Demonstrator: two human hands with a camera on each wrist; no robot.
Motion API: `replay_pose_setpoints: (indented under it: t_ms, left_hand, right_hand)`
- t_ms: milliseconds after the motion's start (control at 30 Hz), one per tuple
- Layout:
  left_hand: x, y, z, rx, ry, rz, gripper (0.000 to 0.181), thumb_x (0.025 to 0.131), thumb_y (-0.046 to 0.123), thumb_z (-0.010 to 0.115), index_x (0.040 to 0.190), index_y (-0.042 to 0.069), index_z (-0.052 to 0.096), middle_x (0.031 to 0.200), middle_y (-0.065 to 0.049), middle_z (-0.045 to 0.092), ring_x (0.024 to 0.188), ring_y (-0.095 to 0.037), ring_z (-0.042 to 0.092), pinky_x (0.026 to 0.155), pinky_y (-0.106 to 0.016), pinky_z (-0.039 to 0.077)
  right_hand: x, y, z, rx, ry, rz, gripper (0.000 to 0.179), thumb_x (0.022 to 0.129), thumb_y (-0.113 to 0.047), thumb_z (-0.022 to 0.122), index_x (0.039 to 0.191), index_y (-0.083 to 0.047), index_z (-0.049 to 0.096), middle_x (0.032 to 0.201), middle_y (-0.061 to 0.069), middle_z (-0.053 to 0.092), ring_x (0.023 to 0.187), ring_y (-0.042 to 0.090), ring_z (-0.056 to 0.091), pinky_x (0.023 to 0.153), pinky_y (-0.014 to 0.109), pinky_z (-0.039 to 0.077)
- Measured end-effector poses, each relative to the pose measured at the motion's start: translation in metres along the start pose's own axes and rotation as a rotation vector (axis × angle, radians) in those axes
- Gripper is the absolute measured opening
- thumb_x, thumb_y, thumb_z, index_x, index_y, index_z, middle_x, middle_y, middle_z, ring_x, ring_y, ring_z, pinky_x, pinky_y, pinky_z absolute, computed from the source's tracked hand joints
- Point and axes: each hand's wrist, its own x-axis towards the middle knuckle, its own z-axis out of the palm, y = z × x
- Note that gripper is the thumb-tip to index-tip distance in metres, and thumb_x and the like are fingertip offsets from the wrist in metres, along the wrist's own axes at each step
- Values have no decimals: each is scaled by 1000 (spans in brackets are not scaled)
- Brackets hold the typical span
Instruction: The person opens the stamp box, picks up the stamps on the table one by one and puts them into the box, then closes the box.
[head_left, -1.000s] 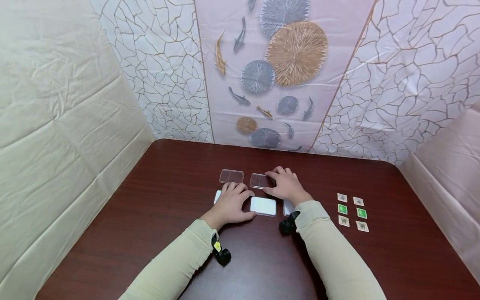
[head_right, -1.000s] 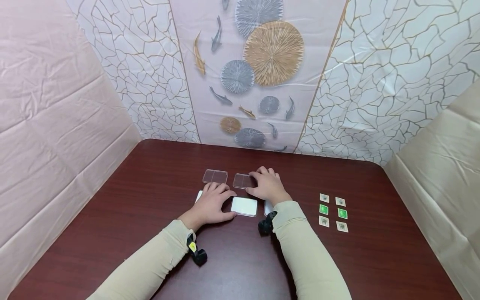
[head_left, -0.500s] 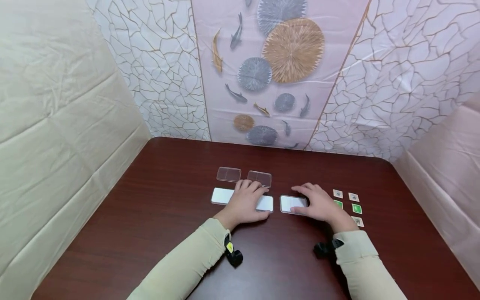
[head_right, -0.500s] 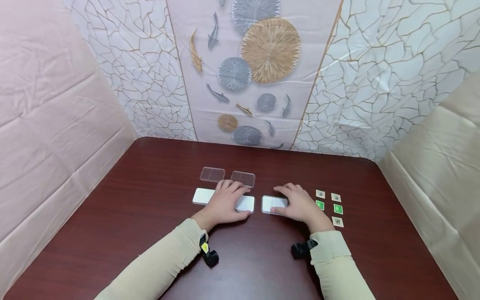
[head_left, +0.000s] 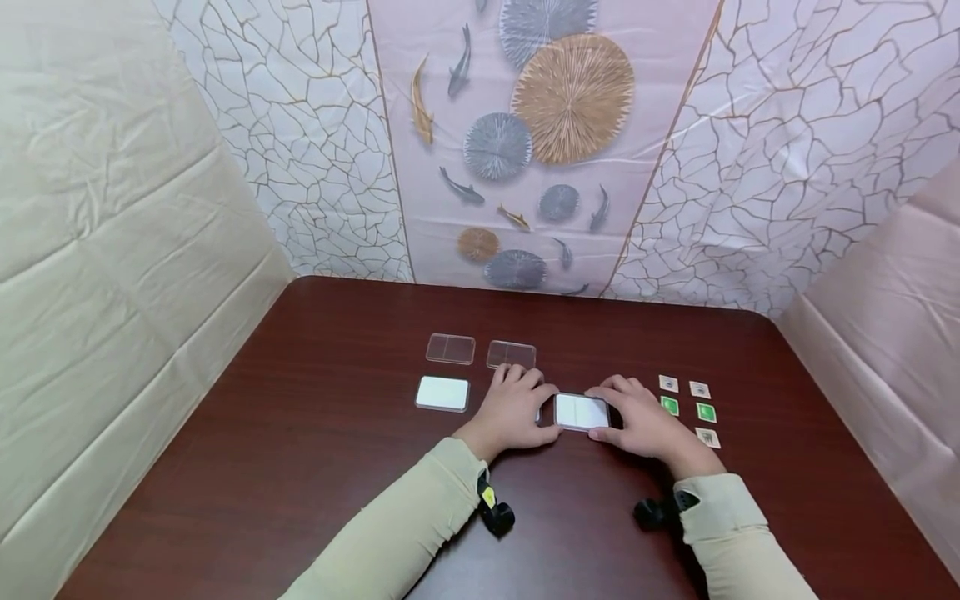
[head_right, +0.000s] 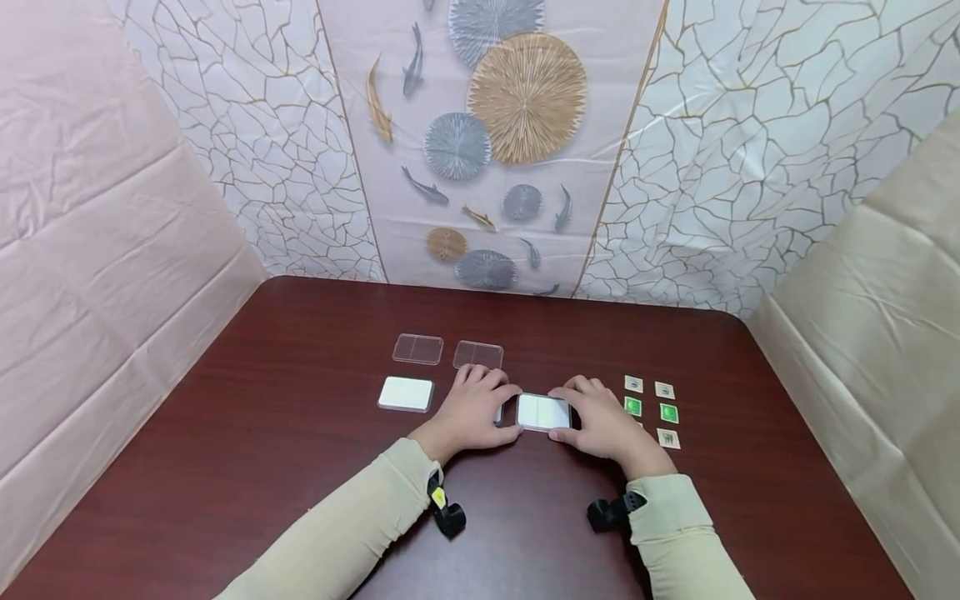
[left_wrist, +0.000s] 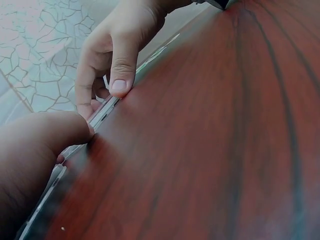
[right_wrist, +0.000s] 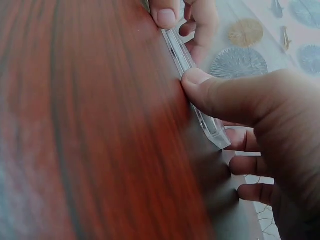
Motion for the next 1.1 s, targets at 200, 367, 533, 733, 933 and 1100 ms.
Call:
replay_pose_setpoints:
  t_ms: [200,367,533,733,933,1100]
  left_hand:
    - [0,0,-3,-3,16,2,60,74,67,49,118,29,58,111,5,47,105,-19,39,100,-50,21]
    - [0,-1,-4,5,17,9,61,74,69,46,118,29,58,110,6,46,104,-19,38,100,-50,20]
    - [0,-1,-3,8,18,6,61,74,69,46,118,30,58,110,6,46,103,-19,38,99,-50,21]
    - [-1,1,-4,4,6,-2,62,75,69,46,122,31,56,111,5,47,104,-19,39,100,-51,20]
    - [-2,2,-6,4,-16,-6,60,78,70,43,124,34,54,112,4,48,104,-20,38,100,-53,20]
    - [-2,4,-5,5,-8,-5,57,79,69,44,123,35,55,111,4,48,103,-20,38,100,-53,22]
  right_hand:
    - [0,5,-1,43,18,-24,51,76,-44,70,119,-20,59,109,-1,50,101,19,43,82,41,39]
    - [0,8,-2,79,22,-28,49,78,-45,68,119,-21,58,110,-2,50,102,18,43,82,42,39]
    - [1,11,-3,139,32,-29,48,78,-45,68,119,-21,57,110,-4,49,103,17,43,83,43,39]
    - [5,15,-3,175,75,-18,50,80,-41,68,122,-15,57,111,1,49,102,20,45,83,45,39]
    - [16,17,0,181,75,78,55,83,-43,63,127,-12,53,116,6,46,103,25,45,84,47,38]
    - [29,20,5,181,68,175,58,86,-41,59,133,-9,47,123,10,41,109,28,39,85,49,37]
